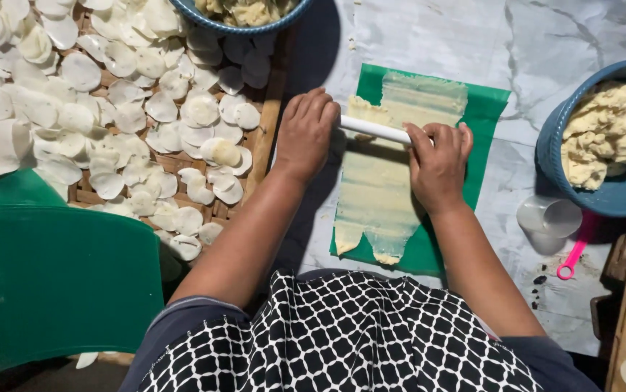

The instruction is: Rolling out dough into thin circular wrappers using a rolling pin

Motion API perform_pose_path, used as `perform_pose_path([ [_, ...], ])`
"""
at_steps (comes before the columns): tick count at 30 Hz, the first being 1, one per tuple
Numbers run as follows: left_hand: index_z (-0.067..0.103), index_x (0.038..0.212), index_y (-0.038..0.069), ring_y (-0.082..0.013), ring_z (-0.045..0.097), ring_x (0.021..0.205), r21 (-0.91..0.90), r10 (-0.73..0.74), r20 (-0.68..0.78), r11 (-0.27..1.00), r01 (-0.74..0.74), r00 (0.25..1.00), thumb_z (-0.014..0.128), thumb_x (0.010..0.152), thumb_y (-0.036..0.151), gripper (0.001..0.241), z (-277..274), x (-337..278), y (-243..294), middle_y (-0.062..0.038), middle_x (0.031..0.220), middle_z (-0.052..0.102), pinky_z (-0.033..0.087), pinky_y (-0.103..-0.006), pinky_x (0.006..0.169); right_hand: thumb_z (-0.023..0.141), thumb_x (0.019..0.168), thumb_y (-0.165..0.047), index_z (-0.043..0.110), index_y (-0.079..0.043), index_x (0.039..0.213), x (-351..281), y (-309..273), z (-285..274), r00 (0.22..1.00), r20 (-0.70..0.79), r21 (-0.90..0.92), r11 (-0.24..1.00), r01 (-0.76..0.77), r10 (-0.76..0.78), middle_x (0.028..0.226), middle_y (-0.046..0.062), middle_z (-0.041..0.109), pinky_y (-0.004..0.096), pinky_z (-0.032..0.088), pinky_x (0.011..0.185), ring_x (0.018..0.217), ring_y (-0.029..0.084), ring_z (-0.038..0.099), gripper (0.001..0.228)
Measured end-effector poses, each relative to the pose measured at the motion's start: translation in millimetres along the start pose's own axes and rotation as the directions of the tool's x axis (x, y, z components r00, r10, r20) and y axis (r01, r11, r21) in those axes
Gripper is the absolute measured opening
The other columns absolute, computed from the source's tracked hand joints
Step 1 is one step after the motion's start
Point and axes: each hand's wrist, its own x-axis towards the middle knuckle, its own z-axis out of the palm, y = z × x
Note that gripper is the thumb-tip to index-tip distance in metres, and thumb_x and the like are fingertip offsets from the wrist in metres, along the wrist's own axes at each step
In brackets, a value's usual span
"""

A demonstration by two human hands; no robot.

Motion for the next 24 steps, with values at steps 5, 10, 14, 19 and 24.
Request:
perform_pose_path([
  [5,0.06,0.135,0.013,-0.035,0.042,0.147,-0.148,-0.09,0.141,0.983,0.111,0.986,0.061,0.102,0.027,0.036,-24.5,-5.0,21.4,-0.013,0.15,0.055,0.036,-0.0457,0.118,0.059,0.108,-0.025,0.054,-0.009,0.154,5.3,-22.4,-13.6,0.998,0.066,0.092,0.996,-0.022,0.016,0.151,0.023,0.052,0.076,0.007,0.114,0.144,0.042,0.045,0.049],
  [10,0.048,0.154,0.01,-0.0375,0.042,0.147,-0.016,-0.209,0.356,0.973,0.229,0.911,0.046,0.108,0.044,0.058,2.7,8.9,12.0,-0.011,0.165,0.035,0.037,-0.0473,0.116,0.037,0.113,-0.041,0.037,-0.002,0.162,31.5,-21.1,-8.0,0.967,0.23,0.051,0.991,-0.124,0.109,0.168,0.019,0.031,0.077,-0.006,0.112,0.156,0.036,0.021,0.063],
  [14,0.024,0.166,0.015,-0.0289,0.064,0.12,0.123,-0.348,0.542,0.933,0.337,0.765,0.035,0.109,0.045,0.065,21.7,46.6,4.0,-0.002,0.173,0.02,0.047,-0.0438,0.087,0.03,0.11,-0.044,0.025,-0.008,0.166,68.4,-18.2,-6.2,0.87,0.408,-0.073,0.96,-0.27,0.275,0.174,0.009,0.011,0.082,-0.011,0.11,0.16,0.029,0.003,0.067],
  [19,-0.002,0.163,0.032,-0.0416,0.061,0.121,-0.053,-0.414,0.749,0.74,0.671,0.516,0.026,0.109,0.042,0.062,24.4,105.8,-11.5,0.0,0.17,0.031,0.051,-0.06,0.079,0.034,0.114,-0.042,0.012,-0.021,0.172,117.9,-9.1,-10.7,0.819,0.461,-0.135,0.94,-0.315,0.341,0.173,0.007,-0.007,0.078,-0.011,0.116,0.161,0.028,-0.006,0.065],
  [24,-0.007,0.168,0.006,-0.0312,0.001,0.167,-0.434,-0.262,0.519,0.739,0.515,0.814,0.04,0.119,0.025,0.07,118.2,86.1,-41.3,-0.003,0.17,-0.029,0.019,-0.0447,0.133,0.03,0.115,-0.048,0.008,-0.017,0.173,146.0,2.2,-7.9,0.788,0.488,-0.147,0.926,-0.348,0.374,0.172,0.009,-0.013,0.078,-0.009,0.116,0.159,0.028,-0.013,0.069],
])
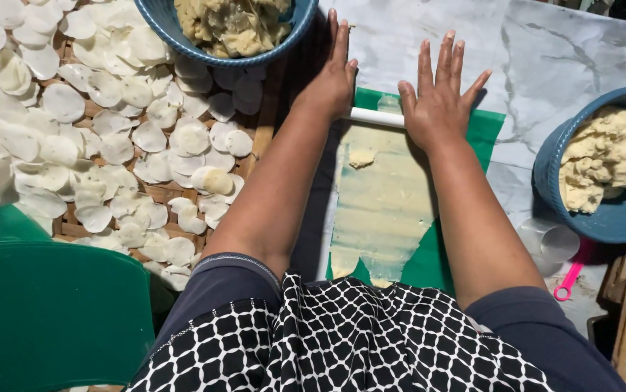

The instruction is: Rolling out dough into thin circular wrappers using a rolling pin

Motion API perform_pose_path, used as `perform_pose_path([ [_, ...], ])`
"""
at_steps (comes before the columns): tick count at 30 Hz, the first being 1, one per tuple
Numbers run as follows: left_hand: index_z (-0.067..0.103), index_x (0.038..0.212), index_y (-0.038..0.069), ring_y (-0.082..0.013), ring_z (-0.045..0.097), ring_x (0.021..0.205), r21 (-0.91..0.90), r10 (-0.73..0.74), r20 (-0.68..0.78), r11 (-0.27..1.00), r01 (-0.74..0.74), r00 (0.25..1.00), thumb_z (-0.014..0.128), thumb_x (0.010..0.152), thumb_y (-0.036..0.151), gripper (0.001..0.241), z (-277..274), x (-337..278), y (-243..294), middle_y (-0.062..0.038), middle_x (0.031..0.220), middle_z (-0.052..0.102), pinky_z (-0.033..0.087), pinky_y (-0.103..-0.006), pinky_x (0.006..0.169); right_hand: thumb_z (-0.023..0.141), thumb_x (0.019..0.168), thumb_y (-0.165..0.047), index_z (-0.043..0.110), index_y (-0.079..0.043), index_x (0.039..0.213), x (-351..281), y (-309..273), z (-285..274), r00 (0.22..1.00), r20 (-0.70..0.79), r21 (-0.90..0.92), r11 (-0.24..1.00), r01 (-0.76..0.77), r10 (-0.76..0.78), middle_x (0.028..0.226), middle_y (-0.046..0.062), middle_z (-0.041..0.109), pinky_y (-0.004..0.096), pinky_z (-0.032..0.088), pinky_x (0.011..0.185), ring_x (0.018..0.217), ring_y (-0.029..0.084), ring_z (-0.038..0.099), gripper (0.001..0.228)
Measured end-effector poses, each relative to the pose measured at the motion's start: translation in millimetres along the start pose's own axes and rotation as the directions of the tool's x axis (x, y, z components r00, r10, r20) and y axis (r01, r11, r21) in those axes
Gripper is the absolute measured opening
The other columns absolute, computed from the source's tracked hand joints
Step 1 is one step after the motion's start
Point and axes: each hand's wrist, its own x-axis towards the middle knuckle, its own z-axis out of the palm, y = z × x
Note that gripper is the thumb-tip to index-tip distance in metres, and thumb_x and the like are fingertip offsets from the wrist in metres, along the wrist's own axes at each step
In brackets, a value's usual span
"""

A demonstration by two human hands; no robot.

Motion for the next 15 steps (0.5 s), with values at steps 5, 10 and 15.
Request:
perform_pose_path([
  [5,-0.006,0.169,0.023,-0.0328,0.063,0.144,0.117,-0.188,0.124,0.978,0.174,0.974,0.024,0.114,0.052,0.069,-58.5,-43.7,73.6,0.008,0.174,-0.018,0.053,-0.0507,0.067,0.03,0.115,-0.058,0.009,-0.018,0.172,-24.8,0.8,10.7,0.989,-0.137,-0.019,0.999,0.046,-0.048,0.174,0.01,-0.005,0.077,-0.008,0.118,0.163,0.032,-0.005,0.072],
  [10,0.024,0.168,0.009,-0.024,0.015,0.164,0.484,0.147,-0.123,0.872,-0.07,0.981,0.035,0.118,0.039,0.059,-35.4,-95.0,49.7,-0.007,0.175,0.01,0.038,-0.0429,0.124,0.045,0.113,-0.044,0.025,-0.015,0.171,-62.9,4.7,33.9,0.976,-0.209,0.021,0.997,0.071,-0.065,0.174,0.008,0.005,0.083,-0.009,0.111,0.161,0.032,0.001,0.068],
  [15,0.026,0.167,0.014,-0.0347,0.051,0.147,0.543,-0.011,-0.096,0.837,0.062,0.995,0.036,0.114,0.045,0.062,-23.5,-93.2,51.1,-0.002,0.174,0.016,0.043,-0.0514,0.11,0.034,0.114,-0.055,0.023,-0.02,0.173,-57.6,4.7,38.7,0.987,-0.159,0.035,0.999,-0.024,0.029,0.173,0.009,-0.002,0.081,-0.008,0.112,0.159,0.036,-0.005,0.069],
])
